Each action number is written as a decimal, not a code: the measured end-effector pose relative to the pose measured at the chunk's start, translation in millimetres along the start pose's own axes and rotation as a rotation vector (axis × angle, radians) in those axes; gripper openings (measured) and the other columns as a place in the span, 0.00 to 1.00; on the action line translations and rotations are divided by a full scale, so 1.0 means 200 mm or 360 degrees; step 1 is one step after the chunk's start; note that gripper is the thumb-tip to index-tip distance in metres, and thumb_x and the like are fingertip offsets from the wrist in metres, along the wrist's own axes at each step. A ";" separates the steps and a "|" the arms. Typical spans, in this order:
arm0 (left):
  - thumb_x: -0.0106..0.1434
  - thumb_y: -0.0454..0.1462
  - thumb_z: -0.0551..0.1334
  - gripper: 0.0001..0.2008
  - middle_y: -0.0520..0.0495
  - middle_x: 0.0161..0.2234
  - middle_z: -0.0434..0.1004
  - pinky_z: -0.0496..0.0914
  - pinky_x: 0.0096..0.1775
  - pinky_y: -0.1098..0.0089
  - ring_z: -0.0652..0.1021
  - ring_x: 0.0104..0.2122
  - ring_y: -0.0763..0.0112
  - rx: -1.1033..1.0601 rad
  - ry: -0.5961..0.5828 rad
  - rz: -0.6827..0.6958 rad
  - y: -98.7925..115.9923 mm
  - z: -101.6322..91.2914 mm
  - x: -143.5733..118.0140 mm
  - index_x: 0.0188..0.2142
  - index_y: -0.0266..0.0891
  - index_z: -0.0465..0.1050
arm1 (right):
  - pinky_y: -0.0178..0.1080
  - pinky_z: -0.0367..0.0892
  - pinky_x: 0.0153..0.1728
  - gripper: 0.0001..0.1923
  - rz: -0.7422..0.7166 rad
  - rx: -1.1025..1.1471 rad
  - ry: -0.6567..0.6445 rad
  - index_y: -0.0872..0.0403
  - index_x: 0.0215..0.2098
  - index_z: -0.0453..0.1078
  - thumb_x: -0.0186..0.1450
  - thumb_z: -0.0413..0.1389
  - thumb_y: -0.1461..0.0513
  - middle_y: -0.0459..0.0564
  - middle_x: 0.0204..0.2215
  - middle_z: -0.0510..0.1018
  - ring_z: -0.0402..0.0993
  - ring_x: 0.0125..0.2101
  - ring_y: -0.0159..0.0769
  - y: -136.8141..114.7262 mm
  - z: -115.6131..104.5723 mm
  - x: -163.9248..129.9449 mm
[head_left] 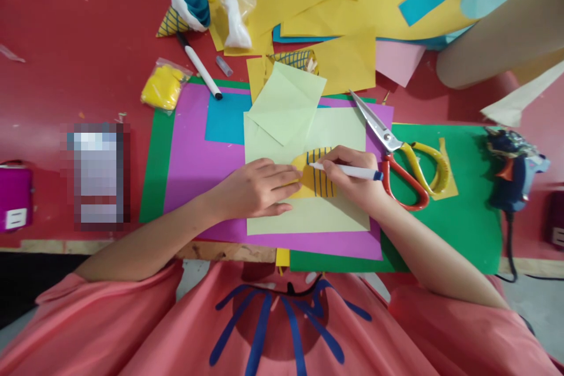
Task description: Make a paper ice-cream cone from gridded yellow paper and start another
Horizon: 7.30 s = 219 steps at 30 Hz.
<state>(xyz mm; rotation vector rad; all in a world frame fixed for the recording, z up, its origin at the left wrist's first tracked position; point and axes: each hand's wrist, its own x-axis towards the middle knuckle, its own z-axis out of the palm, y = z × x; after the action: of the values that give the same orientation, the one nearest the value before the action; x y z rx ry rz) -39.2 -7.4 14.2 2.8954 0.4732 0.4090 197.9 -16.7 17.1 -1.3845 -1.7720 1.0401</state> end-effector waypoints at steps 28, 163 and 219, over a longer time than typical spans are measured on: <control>0.68 0.38 0.58 0.12 0.43 0.49 0.78 0.68 0.44 0.64 0.77 0.50 0.65 0.0022 0.0014 -0.0055 0.00 -0.01 0.00 0.48 0.35 0.72 | 0.31 0.51 0.19 0.15 0.0044 0.0081 -0.0259 0.55 0.16 0.57 0.59 0.52 0.68 0.39 0.14 0.60 0.52 0.18 0.23 -0.03 -0.02 -0.04; 0.65 0.34 0.60 0.11 0.42 0.44 0.79 0.73 0.43 0.63 0.78 0.44 0.63 0.0024 0.0163 -0.0205 0.09 0.03 0.02 0.46 0.33 0.71 | 0.38 0.71 0.31 0.15 -0.0071 0.0208 0.0215 0.52 0.43 0.75 0.69 0.50 0.54 0.48 0.31 0.80 0.77 0.27 0.33 -0.01 -0.17 -0.02; 0.65 0.33 0.59 0.13 0.40 0.49 0.77 0.73 0.48 0.59 0.76 0.50 0.60 -0.0004 0.0072 -0.0238 0.09 0.03 0.02 0.50 0.34 0.71 | 0.35 0.65 0.26 0.06 0.0143 -0.0022 0.0039 0.55 0.34 0.72 0.63 0.54 0.62 0.46 0.25 0.76 0.71 0.25 0.30 0.00 -0.02 -0.02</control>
<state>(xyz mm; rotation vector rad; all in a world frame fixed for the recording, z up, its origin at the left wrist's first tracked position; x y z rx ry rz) -28.9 -23.6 13.3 2.8292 0.6902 0.4517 202.7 -19.7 19.8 -1.4910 -1.7162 1.0547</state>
